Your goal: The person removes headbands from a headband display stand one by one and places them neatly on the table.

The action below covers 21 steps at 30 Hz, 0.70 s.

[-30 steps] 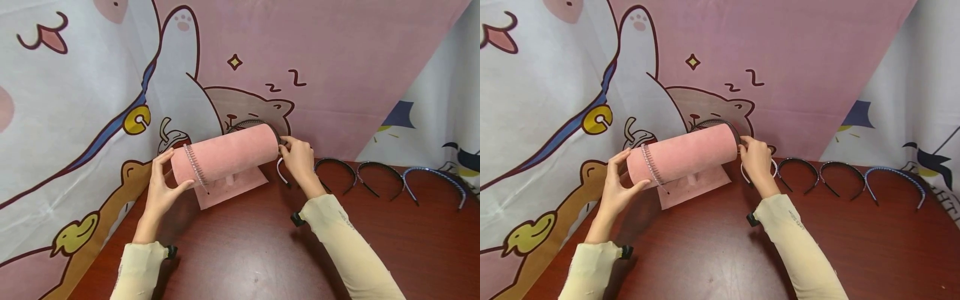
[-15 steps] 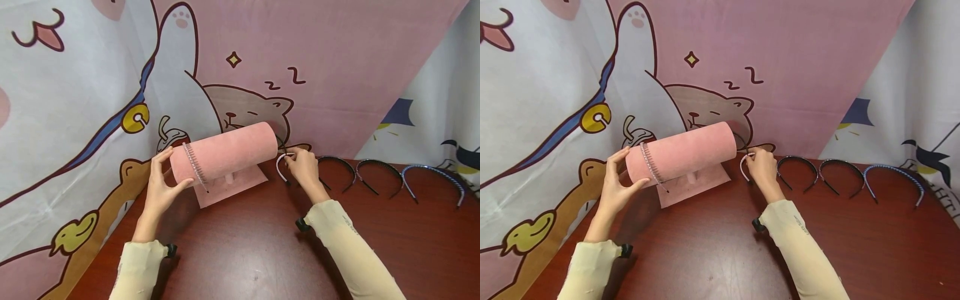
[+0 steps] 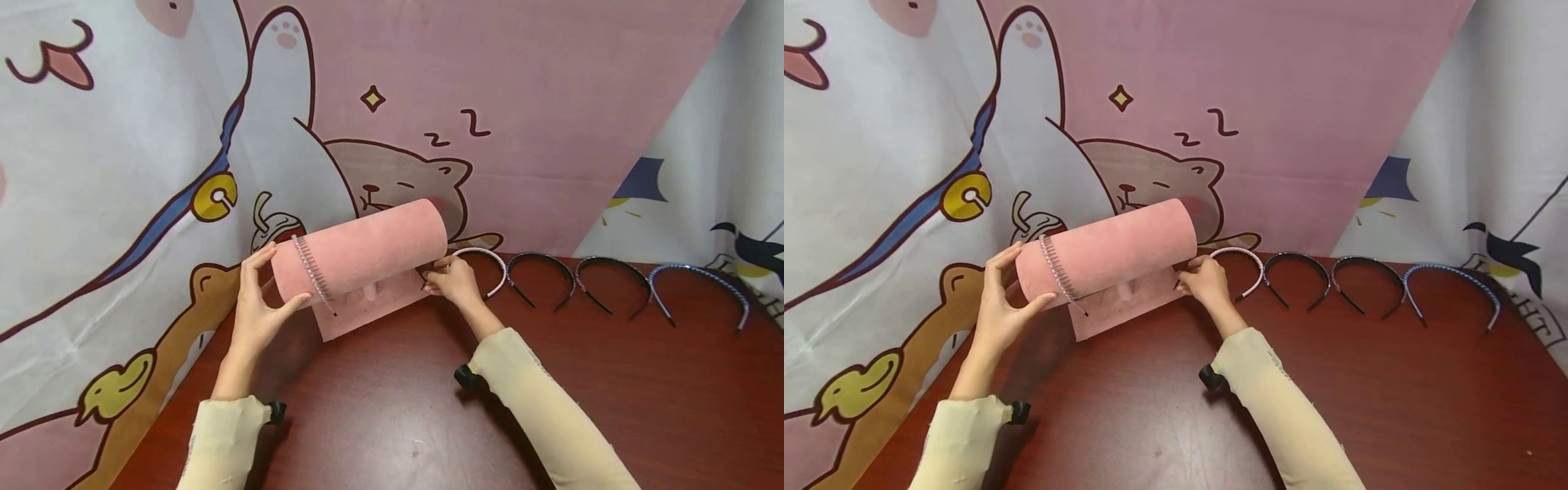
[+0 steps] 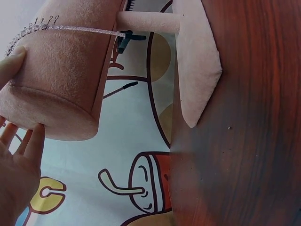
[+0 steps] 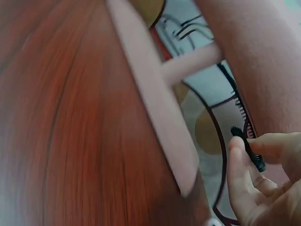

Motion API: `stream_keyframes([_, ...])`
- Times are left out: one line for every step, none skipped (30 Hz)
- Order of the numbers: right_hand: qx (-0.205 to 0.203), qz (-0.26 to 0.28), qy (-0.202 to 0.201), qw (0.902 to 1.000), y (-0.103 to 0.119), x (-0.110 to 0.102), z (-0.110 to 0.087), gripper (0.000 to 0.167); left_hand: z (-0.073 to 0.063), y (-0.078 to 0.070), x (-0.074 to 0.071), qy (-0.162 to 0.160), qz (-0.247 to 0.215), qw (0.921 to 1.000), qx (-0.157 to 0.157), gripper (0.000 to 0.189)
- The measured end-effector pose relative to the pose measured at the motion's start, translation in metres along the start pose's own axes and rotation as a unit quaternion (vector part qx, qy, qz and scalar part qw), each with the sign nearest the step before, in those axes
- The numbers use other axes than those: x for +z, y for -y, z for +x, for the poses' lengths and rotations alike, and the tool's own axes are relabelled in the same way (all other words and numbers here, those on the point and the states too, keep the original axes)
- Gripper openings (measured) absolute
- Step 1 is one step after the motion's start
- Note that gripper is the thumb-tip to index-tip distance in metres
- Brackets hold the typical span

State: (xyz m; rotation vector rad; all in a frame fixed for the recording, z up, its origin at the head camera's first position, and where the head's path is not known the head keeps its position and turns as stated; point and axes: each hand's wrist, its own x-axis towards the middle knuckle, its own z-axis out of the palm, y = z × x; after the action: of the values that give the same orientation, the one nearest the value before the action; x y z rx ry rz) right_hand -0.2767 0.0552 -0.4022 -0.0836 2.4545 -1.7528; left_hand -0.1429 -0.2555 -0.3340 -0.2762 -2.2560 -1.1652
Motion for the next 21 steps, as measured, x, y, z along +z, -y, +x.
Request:
stream_keyframes([0.019,0.057,0.011,0.9981,0.001,0.003,0.001,0.041,0.000,0.000,0.000,0.000,-0.002,1.0000,0.000,0.086])
stream_keyframes([0.035,0.104,0.018,0.9938,0.003,0.006,0.002,0.042,0.000,0.000,0.000,-0.001,-0.005,1.0000,0.000,0.086])
stream_keyframes([0.047,0.136,0.021,0.9893,0.004,0.008,0.003,0.043,0.000,0.000,0.000,-0.001,-0.005,1.0000,0.000,0.085])
stream_keyframes([0.055,0.158,0.021,0.9858,0.005,0.009,0.003,0.042,0.000,0.000,0.000,-0.001,-0.006,1.0000,0.001,0.085])
stream_keyframes([0.057,0.171,0.019,0.9834,0.005,0.010,0.004,0.041,0.000,0.000,0.000,-0.001,-0.006,1.0000,0.001,0.085])
stream_keyframes([0.060,0.177,0.017,0.9822,0.006,0.011,0.004,0.038,0.000,0.001,0.000,-0.001,-0.006,1.0000,0.003,0.085])
stream_keyframes([0.062,0.185,0.015,0.9807,0.006,0.012,0.005,0.035,0.000,0.001,0.000,-0.001,-0.005,1.0000,0.003,0.085])
stream_keyframes([0.064,0.194,0.015,0.9789,0.006,0.013,0.006,0.032,0.000,0.001,0.000,-0.001,-0.005,1.0000,0.004,0.085])
stream_keyframes([0.067,0.202,0.014,0.9770,0.006,0.014,0.006,0.029,0.000,0.001,0.000,-0.001,-0.005,1.0000,0.005,0.086])
stream_keyframes([0.068,0.211,0.017,0.9749,0.006,0.015,0.007,0.028,0.000,0.000,0.000,-0.001,-0.004,1.0000,0.005,0.086])
stream_keyframes([0.071,0.219,0.022,0.9730,0.006,0.017,0.007,0.027,0.000,0.000,0.000,-0.001,-0.004,1.0000,0.005,0.086])
stream_keyframes([0.075,0.223,0.028,0.9716,0.006,0.019,0.007,0.026,0.000,0.000,0.000,-0.002,-0.004,1.0000,0.005,0.086])
stream_keyframes([0.078,0.226,0.036,0.9704,0.006,0.022,0.007,0.028,0.000,0.001,0.000,-0.002,-0.005,1.0000,0.005,0.086])
stream_keyframes([0.079,0.226,0.044,0.9698,0.006,0.025,0.008,0.030,0.001,0.001,0.000,-0.002,-0.005,1.0000,0.005,0.086])
stream_keyframes([0.079,0.223,0.053,0.9701,0.006,0.028,0.007,0.031,0.001,0.001,0.000,-0.002,-0.006,1.0000,0.005,0.085])
stream_keyframes([0.079,0.217,0.062,0.9709,0.006,0.031,0.007,0.033,0.001,0.001,0.000,-0.002,-0.008,1.0000,0.005,0.085])
stream_keyframes([0.080,0.211,0.069,0.9718,0.006,0.034,0.007,0.033,0.000,0.001,0.000,-0.003,-0.010,0.9999,0.006,0.085])
stream_keyframes([0.079,0.204,0.076,0.9728,0.006,0.037,0.007,0.033,0.000,0.002,0.000,-0.004,-0.010,0.9999,0.007,0.085])
stream_keyframes([0.078,0.198,0.080,0.9737,0.006,0.039,0.006,0.033,0.000,0.002,0.001,-0.004,-0.011,0.9999,0.006,0.086])
stream_keyframes([0.077,0.196,0.083,0.9741,0.005,0.041,0.006,0.032,0.000,0.002,0.001,-0.004,-0.011,0.9999,0.006,0.086])
stream_keyframes([0.075,0.191,0.085,0.9750,0.005,0.042,0.006,0.031,0.000,0.002,0.002,-0.003,-0.012,0.9999,0.006,0.086])
